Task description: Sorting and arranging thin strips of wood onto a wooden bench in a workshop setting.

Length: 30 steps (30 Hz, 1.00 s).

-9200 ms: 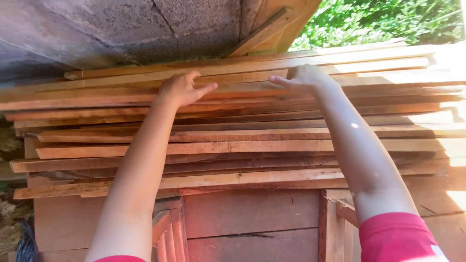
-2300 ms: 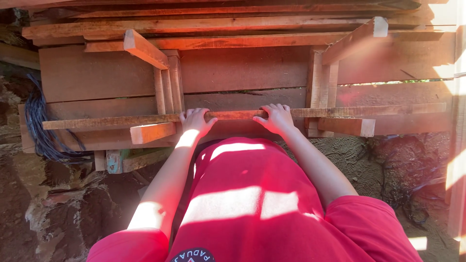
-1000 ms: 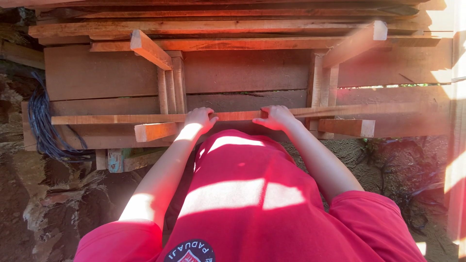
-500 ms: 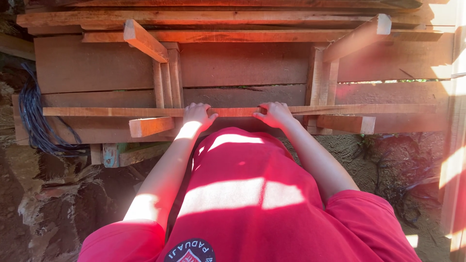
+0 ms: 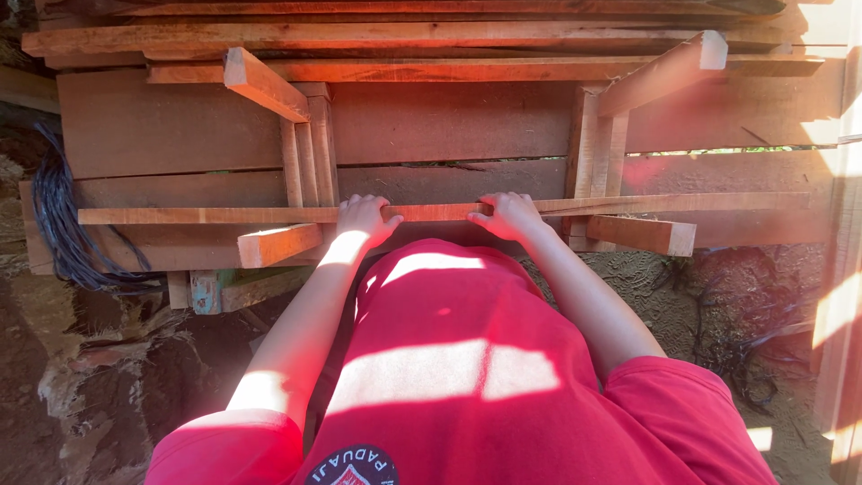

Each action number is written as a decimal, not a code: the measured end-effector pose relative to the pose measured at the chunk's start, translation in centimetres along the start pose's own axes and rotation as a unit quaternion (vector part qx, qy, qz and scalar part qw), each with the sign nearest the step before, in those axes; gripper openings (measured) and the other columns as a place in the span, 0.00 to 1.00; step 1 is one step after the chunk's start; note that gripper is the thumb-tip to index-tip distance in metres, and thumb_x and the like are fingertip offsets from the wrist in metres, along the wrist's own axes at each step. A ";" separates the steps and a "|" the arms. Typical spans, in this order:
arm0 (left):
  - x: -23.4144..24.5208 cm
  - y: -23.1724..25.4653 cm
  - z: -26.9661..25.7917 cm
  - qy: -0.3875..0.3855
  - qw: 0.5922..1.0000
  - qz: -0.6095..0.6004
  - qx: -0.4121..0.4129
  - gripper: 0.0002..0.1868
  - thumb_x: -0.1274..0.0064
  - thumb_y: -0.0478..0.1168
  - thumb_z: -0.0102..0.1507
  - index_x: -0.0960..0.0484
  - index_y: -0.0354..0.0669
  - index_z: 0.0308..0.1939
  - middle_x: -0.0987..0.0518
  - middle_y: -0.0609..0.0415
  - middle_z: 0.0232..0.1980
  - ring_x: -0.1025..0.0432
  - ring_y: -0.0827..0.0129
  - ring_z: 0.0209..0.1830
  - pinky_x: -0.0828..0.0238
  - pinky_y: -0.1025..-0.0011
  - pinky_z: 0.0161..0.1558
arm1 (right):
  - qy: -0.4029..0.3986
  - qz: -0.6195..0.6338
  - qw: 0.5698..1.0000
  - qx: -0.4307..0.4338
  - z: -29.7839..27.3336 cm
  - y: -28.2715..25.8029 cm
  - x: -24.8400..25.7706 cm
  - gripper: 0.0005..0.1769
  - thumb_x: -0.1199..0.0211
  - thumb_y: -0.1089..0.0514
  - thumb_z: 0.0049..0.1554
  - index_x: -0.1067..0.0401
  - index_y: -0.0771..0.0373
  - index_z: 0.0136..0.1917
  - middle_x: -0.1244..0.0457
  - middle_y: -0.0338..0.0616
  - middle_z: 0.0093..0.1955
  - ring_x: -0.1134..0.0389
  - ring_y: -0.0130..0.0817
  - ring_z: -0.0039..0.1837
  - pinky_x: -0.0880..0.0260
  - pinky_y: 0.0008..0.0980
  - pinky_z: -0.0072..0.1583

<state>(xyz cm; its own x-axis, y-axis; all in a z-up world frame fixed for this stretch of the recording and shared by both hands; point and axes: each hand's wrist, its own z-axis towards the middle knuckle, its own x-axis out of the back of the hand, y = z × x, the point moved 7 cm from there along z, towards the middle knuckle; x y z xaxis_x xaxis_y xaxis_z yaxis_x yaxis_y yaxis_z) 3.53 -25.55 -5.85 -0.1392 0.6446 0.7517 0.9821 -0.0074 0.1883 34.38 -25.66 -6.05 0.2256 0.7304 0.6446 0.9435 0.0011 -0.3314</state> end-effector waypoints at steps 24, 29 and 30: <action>14.6 -1.3 14.1 0.251 0.966 0.017 -0.055 0.28 0.41 0.52 0.63 0.26 0.55 0.66 0.28 0.59 0.66 0.38 0.60 0.69 0.40 0.54 0.66 | 0.475 -0.129 0.870 0.034 8.8 3.7 18.3 0.42 0.22 0.48 0.47 0.33 0.54 0.72 0.43 0.40 0.73 0.45 0.47 0.74 0.44 0.52 0.71; 16.1 -0.6 17.3 0.231 0.968 0.070 -0.063 0.36 0.36 0.57 0.60 0.30 0.52 0.67 0.29 0.56 0.64 0.41 0.59 0.70 0.52 0.51 0.72 | 0.463 -0.157 0.872 0.031 11.2 4.2 19.8 0.49 0.18 0.50 0.42 0.34 0.54 0.74 0.45 0.42 0.75 0.50 0.50 0.78 0.53 0.58 0.75; 16.7 -0.3 17.2 0.258 0.958 0.101 -0.071 0.38 0.33 0.57 0.59 0.31 0.49 0.67 0.30 0.54 0.63 0.40 0.59 0.68 0.54 0.52 0.73 | 0.467 -0.164 0.868 0.030 11.5 4.3 19.7 0.51 0.16 0.50 0.41 0.34 0.54 0.75 0.45 0.43 0.74 0.50 0.50 0.77 0.53 0.58 0.75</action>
<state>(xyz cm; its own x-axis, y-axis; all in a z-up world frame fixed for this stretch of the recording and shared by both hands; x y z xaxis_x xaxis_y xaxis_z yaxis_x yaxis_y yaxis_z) 3.12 -1.64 -4.17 -0.0291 0.1557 0.9874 0.9736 -0.2192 0.0632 40.07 -3.41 -2.64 0.0716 -0.1885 0.9795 0.9860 0.1614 -0.0411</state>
